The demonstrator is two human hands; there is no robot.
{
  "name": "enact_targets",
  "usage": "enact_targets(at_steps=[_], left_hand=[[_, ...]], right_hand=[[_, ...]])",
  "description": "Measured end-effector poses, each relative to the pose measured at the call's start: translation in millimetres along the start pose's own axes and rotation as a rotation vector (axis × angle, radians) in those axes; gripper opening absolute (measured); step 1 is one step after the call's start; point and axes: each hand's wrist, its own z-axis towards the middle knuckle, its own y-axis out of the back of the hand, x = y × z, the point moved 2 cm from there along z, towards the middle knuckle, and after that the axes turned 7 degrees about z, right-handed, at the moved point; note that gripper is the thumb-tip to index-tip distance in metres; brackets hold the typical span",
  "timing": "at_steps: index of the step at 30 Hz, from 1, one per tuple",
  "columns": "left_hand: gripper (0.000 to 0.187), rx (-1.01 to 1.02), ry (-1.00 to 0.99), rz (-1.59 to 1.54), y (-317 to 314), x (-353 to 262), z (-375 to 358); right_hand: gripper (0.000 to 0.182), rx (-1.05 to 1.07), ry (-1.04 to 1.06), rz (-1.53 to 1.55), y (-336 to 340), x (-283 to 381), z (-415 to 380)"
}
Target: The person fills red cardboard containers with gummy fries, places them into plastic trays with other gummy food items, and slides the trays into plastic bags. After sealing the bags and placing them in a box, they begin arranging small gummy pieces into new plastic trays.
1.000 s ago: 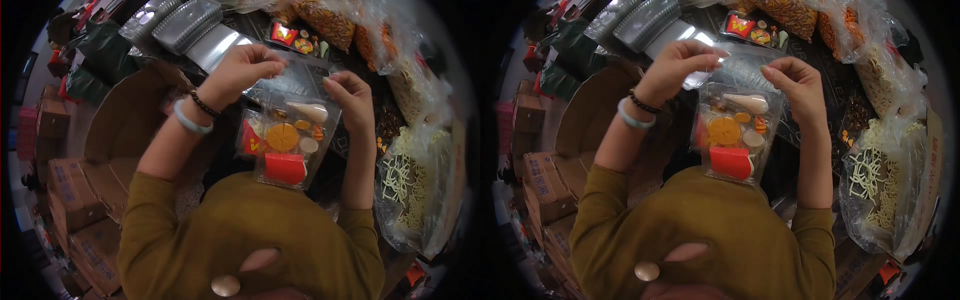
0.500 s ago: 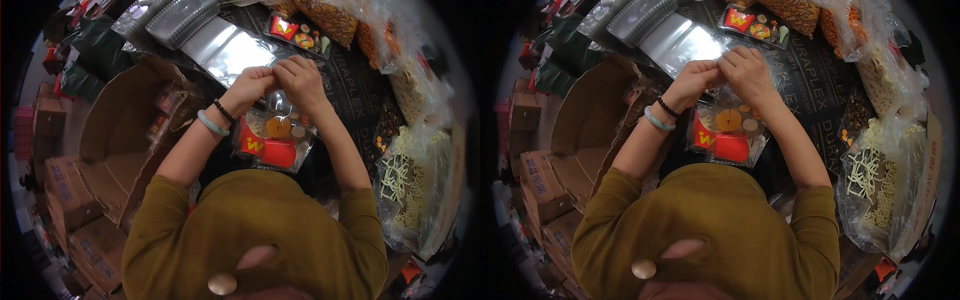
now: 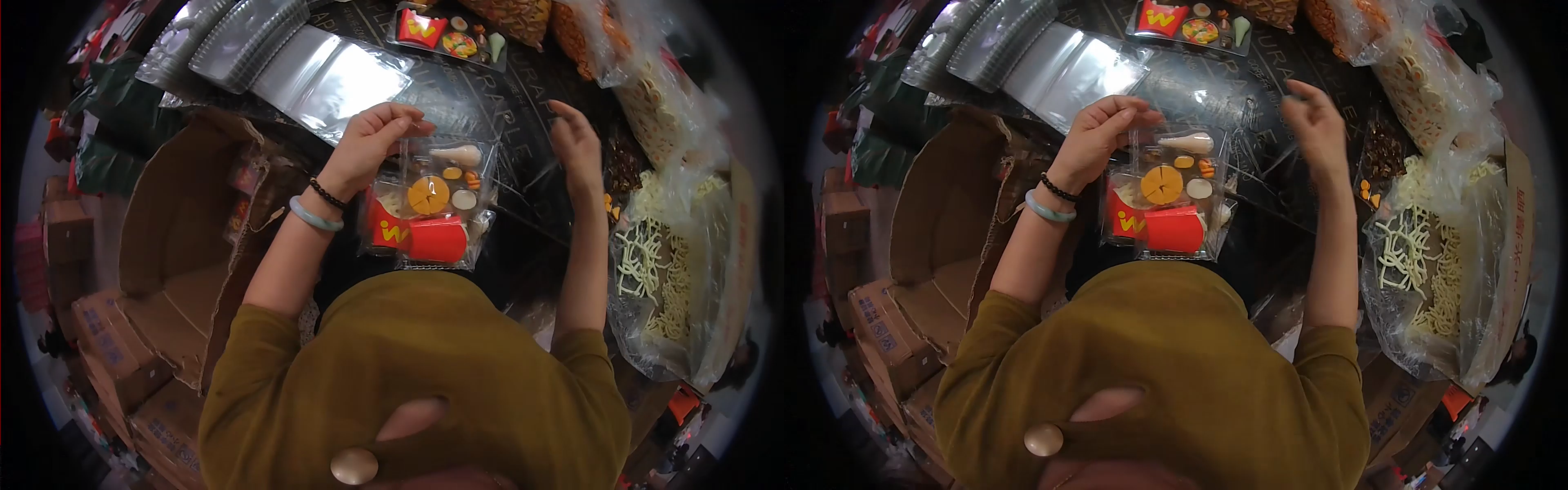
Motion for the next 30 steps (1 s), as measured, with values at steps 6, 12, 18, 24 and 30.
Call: enact_targets(at_steps=[6, 12, 18, 24, 30], left_hand=[[0.019, 0.031, 0.007, 0.036, -3, -11, -4], [0.038, 0.040, 0.020, -0.234, 0, -15, -10], [0.032, -0.128, 0.350, 0.183, -26, -2, -13], [0.018, -0.161, 0.044, 0.339, -46, -4, -36], [0.036, 0.021, -1.043, 1.196, -101, -113, -95]], right_hand=[[0.014, 0.503, -0.078, 0.112, -44, -6, 14], [0.005, 0.581, 0.167, 0.016, -41, -18, -23], [0.007, 0.568, 0.412, -0.117, -41, -16, -32], [0.003, 0.533, 0.285, -0.274, -21, -1, -67], [0.012, 0.537, -0.726, -0.064, 105, -53, -197]])
